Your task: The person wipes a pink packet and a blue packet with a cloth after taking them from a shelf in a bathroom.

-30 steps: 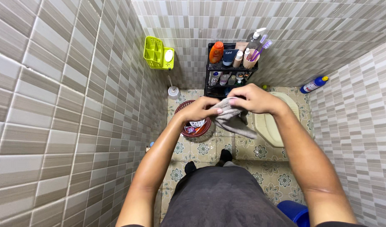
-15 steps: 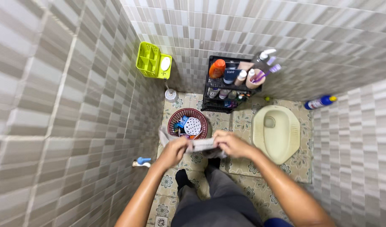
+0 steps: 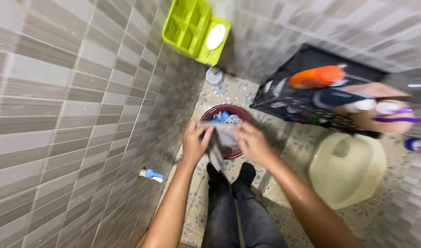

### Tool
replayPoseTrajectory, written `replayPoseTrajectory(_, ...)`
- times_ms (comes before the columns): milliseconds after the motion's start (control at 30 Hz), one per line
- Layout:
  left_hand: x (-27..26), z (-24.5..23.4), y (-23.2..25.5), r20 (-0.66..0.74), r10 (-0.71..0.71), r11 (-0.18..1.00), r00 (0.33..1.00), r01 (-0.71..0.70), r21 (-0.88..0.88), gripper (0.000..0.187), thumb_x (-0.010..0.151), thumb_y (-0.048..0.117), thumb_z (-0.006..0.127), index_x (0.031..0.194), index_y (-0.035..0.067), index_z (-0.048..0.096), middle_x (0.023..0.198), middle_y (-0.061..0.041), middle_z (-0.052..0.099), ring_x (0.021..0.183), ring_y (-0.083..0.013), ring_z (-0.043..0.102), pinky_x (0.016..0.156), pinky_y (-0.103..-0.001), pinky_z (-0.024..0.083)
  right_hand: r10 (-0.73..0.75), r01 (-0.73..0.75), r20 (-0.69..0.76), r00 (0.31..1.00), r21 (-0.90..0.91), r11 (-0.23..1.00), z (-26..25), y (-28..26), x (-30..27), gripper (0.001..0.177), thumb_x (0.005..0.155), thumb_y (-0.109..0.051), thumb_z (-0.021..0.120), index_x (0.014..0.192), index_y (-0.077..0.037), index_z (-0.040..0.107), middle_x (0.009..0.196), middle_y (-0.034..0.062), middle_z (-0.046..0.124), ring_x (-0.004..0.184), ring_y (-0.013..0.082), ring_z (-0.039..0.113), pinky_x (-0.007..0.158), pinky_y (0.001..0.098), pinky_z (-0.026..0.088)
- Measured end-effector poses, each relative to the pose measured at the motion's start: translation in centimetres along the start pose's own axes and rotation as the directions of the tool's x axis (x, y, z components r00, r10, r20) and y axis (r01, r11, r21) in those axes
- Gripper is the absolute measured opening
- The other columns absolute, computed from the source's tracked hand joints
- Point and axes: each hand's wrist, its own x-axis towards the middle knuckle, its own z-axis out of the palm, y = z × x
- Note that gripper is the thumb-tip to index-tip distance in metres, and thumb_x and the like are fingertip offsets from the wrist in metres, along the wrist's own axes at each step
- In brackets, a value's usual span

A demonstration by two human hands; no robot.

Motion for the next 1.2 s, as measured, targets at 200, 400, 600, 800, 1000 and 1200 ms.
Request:
replayPoseTrajectory(200,8.6,5.8,-6.0,-0.227,-0.034,0.995,0.973,0.012,-0.095,0.028,0.088,0.015,0.084,0.109,0.004,0.07,0.105,-0.013,0.056,0.099,-0.0288,0.06,0.086,-0.038,0.051,-0.178,0.173,-0.009,0.984,-0.191,0.966,0.6,4.2,9.8,0.035,0.093,0.001,0.06,0.128,0.005,0.065,0.121,0.021,0.065,0.107,0.0384,0.066,0.093,0.0435,0.054)
replayPoseTrajectory(400,15.3,9.9,-13.2,-0.367,-0.031,0.979,0.93,-0.047,-0.2,0.025,0.092,0.013,0.084,0.104,0.0,0.067,0.107,-0.01,0.06,0.103,-0.0219,0.063,0.092,-0.035,0.054,-0.313,0.279,-0.028,0.949,-0.381,0.881,2.9,8.2,16.3,0.042,0.095,0.004,0.065,0.136,0.003,0.058,0.138,0.0206,0.062,0.116,0.0416,0.062,0.099,0.046,0.054)
replayPoseTrajectory(600,15.6,12.3,-19.2,0.392,-0.493,0.288,0.777,0.57,-0.769,0.032,0.101,0.026,0.075,0.089,-0.003,0.07,0.092,-0.01,0.068,0.082,-0.0176,0.055,0.075,-0.035,0.046,-0.271,0.254,-0.074,0.96,-0.179,0.95,5.9,13.1,17.6,0.042,0.101,0.007,0.066,0.142,0.001,0.058,0.14,0.0187,0.062,0.121,0.0407,0.063,0.106,0.0437,0.052)
replayPoseTrajectory(800,10.5,15.4,-23.2,-0.175,-0.312,0.852,0.934,0.193,-0.487,0.023,0.102,0.023,0.071,0.1,0.0,0.075,0.113,-0.005,0.071,0.105,-0.0142,0.065,0.095,-0.031,0.051,-0.204,0.198,-0.101,0.974,-0.066,0.978,8.4,17.2,15.5,0.041,0.101,0.004,0.067,0.141,0.002,0.059,0.147,0.0209,0.057,0.133,0.0408,0.06,0.116,0.0428,0.047)
replayPoseTrajectory(1000,-6.9,27.2,-31.0,0.021,-0.762,0.598,0.648,0.715,-0.363,0.017,0.101,0.015,0.061,0.097,0.0,0.068,0.087,-0.006,0.069,0.086,-0.016,0.062,0.082,-0.035,0.051,0.178,-0.182,-0.103,0.979,-0.032,0.983,12.8,22.9,7.2,0.034,0.097,0.001,0.065,0.131,0.003,0.063,0.14,0.0268,0.056,0.128,0.0413,0.06,0.106,0.0419,0.051)
replayPoseTrajectory(1200,-19.0,37.7,-43.9,0.017,-0.77,0.622,0.638,0.756,-0.203,0.017,0.087,0.007,0.065,0.101,0.001,0.069,0.092,-0.017,0.072,0.079,-0.0289,0.07,0.073,-0.041,0.057,0.54,-0.541,0.043,0.841,0.012,0.841,15.8,28.0,-4.7,0.034,0.094,-0.002,0.062,0.128,0.002,0.063,0.139,0.0182,0.06,0.108,0.0332,0.069,0.084,0.0402,0.054)
